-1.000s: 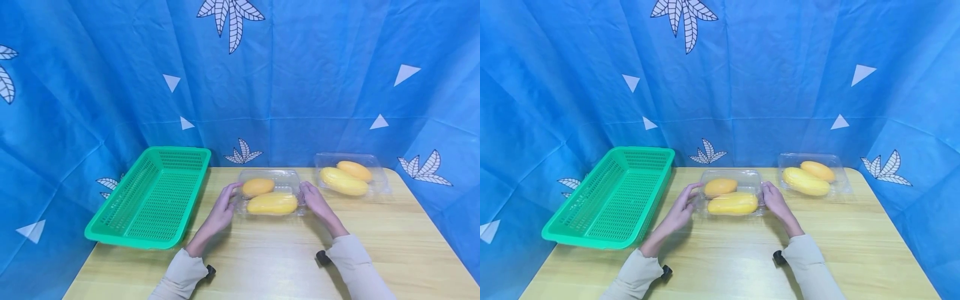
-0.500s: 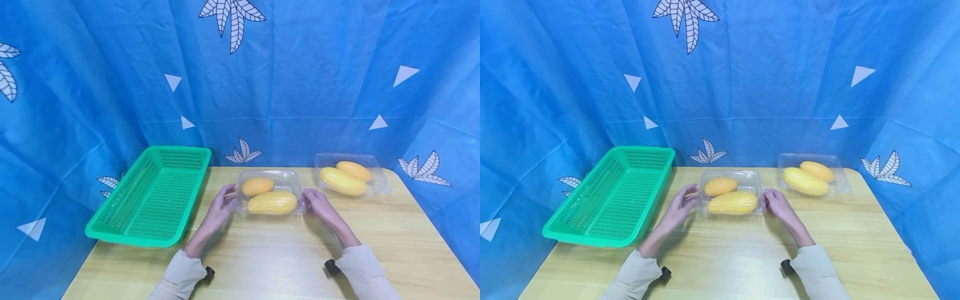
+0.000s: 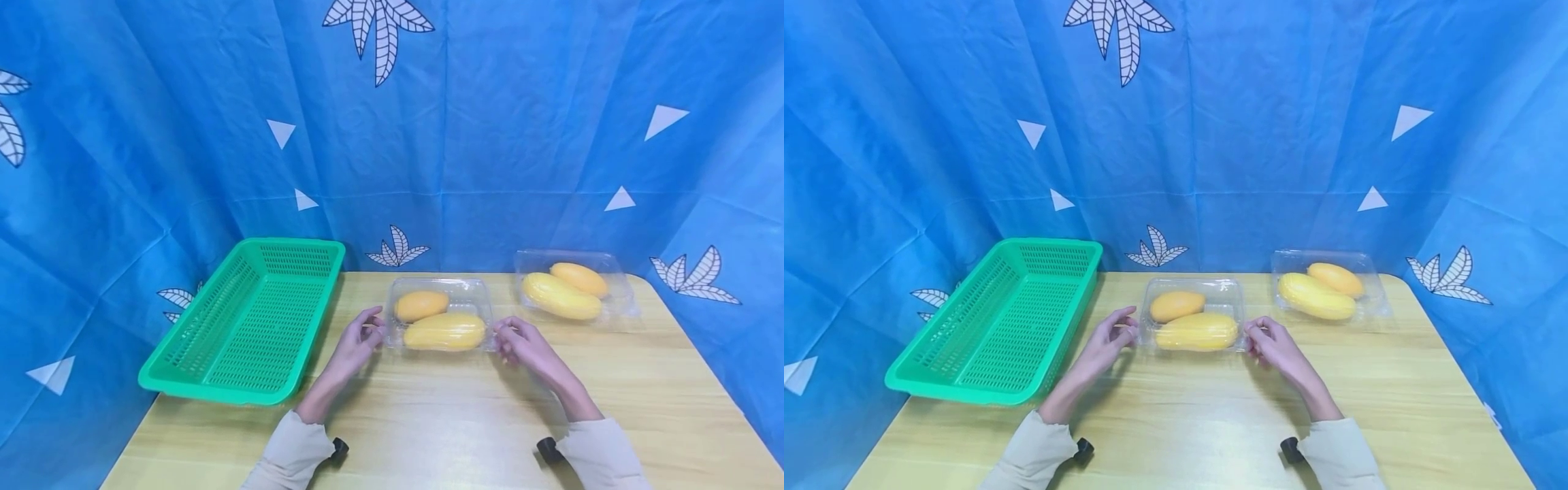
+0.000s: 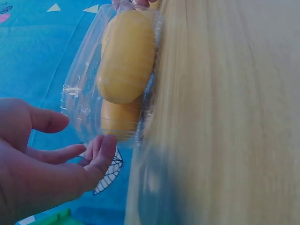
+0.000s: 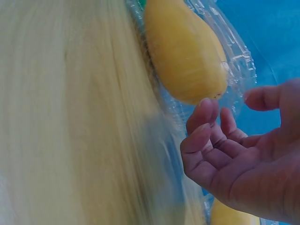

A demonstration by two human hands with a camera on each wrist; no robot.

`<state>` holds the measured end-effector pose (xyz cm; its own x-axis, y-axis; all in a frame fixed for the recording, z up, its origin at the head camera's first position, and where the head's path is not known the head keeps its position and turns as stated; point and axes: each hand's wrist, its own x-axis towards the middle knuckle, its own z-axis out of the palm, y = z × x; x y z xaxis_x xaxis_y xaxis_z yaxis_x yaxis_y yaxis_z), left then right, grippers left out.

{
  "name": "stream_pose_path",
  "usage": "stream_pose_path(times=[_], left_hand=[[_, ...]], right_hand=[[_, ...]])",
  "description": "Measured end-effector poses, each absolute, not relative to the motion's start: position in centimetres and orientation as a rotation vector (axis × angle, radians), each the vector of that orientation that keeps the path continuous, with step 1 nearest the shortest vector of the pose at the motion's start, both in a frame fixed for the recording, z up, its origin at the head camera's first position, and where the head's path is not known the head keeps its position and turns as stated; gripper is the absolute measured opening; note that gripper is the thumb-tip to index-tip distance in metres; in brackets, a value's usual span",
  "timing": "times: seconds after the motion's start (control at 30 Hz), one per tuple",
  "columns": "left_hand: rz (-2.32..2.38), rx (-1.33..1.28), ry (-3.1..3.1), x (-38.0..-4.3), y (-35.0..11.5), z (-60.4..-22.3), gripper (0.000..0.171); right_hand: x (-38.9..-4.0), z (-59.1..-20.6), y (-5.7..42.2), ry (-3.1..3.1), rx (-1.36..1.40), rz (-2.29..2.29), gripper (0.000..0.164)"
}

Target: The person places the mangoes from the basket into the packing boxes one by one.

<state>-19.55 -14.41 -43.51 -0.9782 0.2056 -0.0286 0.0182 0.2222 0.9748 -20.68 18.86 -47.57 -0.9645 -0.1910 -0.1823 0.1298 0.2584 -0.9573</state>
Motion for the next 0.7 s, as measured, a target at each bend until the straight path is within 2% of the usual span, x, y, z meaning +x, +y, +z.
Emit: stream_pose_path(times=[0.17, 0.47, 0.7], left_hand=[[1.890, 0.178, 2.311, -19.1, -14.3, -43.5, 0.049], [1.969, 0.099, 2.092, -18.7, -14.2, -47.8, 0.034], [2.054, 0.075, 1.846, -18.0, -13.5, -48.3, 0.040]], right_hand=[[-20.3, -47.1, 19.4, 2.235, -0.104, -1.755, 0.033], [-20.2, -46.9, 20.3, 2.206, -0.151, -1.713, 0.037], [-20.2, -47.0, 20.5, 2.126, -0.134, -1.794, 0.036]])
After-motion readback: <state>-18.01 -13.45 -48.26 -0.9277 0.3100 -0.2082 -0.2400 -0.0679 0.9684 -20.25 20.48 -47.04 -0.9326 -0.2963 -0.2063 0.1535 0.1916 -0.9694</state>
